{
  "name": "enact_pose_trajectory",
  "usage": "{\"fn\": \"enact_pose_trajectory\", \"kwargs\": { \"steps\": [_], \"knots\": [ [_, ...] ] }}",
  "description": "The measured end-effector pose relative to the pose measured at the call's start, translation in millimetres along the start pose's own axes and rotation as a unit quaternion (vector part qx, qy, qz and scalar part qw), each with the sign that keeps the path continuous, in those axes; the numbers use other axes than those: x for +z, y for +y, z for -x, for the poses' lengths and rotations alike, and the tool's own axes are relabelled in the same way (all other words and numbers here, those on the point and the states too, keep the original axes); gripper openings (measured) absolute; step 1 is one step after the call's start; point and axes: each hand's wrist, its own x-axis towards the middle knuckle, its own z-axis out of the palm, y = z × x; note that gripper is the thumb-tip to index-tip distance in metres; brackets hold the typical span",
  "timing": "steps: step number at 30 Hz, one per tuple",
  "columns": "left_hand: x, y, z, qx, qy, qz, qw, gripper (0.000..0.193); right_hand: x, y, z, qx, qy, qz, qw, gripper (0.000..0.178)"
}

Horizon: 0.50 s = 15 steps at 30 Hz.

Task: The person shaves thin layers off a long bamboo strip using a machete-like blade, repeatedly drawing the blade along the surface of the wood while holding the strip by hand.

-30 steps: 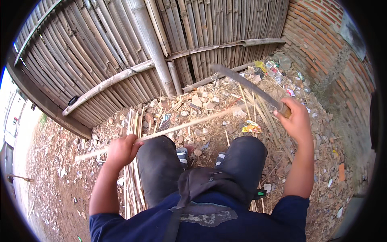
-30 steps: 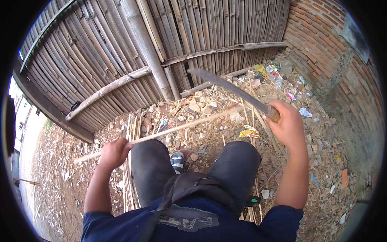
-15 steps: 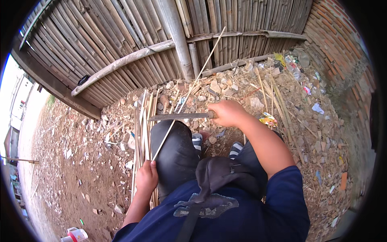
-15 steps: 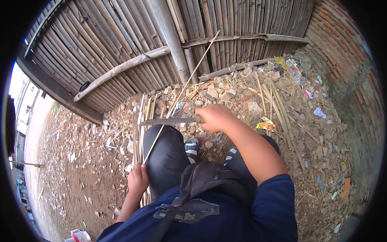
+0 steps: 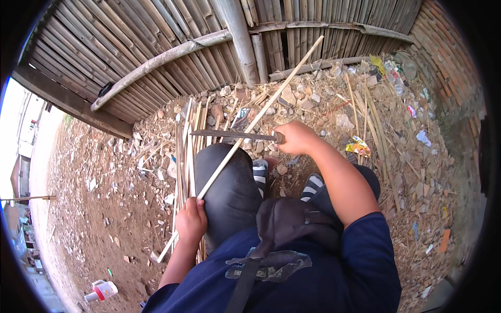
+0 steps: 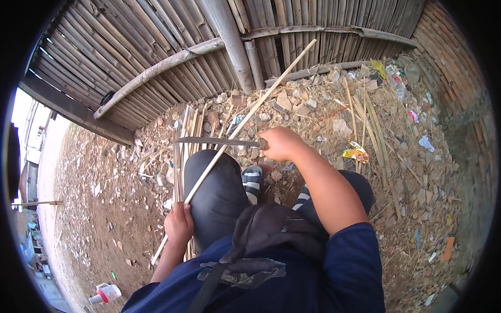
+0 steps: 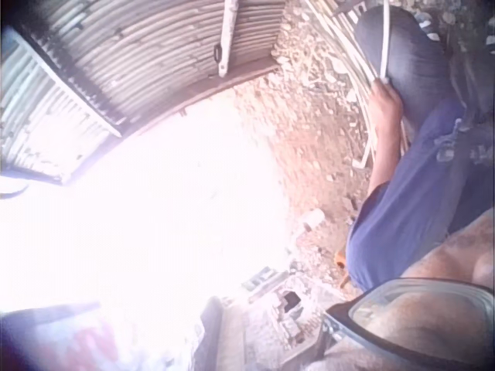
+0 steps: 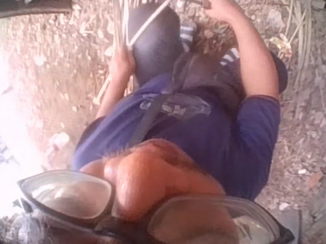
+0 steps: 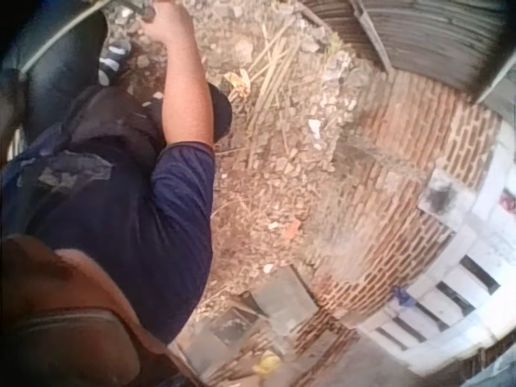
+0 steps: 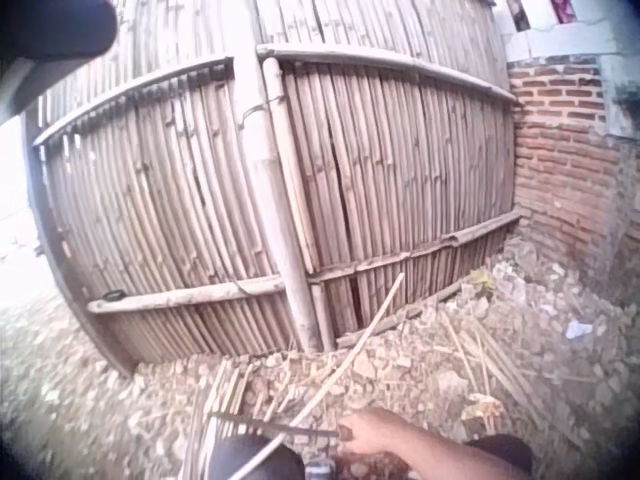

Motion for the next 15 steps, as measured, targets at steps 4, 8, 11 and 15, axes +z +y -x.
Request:
{"fn": "enact_pose_trajectory", "kwargs": {
  "steps": [4, 8, 11, 15],
  "knots": [
    [-12, 7, 3, -0.003, -0.015, 0.007, 1.0, 0.025, -6, -36, 19, -0.011, 0.031, 0.006, 0.999, 0.011],
    [-12, 19, 12, -0.006, -0.032, 0.011, 0.999, 0.024, 5, -36, 14, -0.006, 0.027, 0.015, 0.999, 0.017],
    [-18, 31, 3, 0.015, -0.019, 0.001, 1.0, 0.024, 6, -7, 7, 0.061, 0.003, 0.007, 0.998, 0.017],
    [-23, 28, 5, -0.011, -0.067, -0.014, 0.998, 0.025, 0, -31, 24, 0.058, 0.04, 0.072, 0.995, 0.016]
  ]
}}
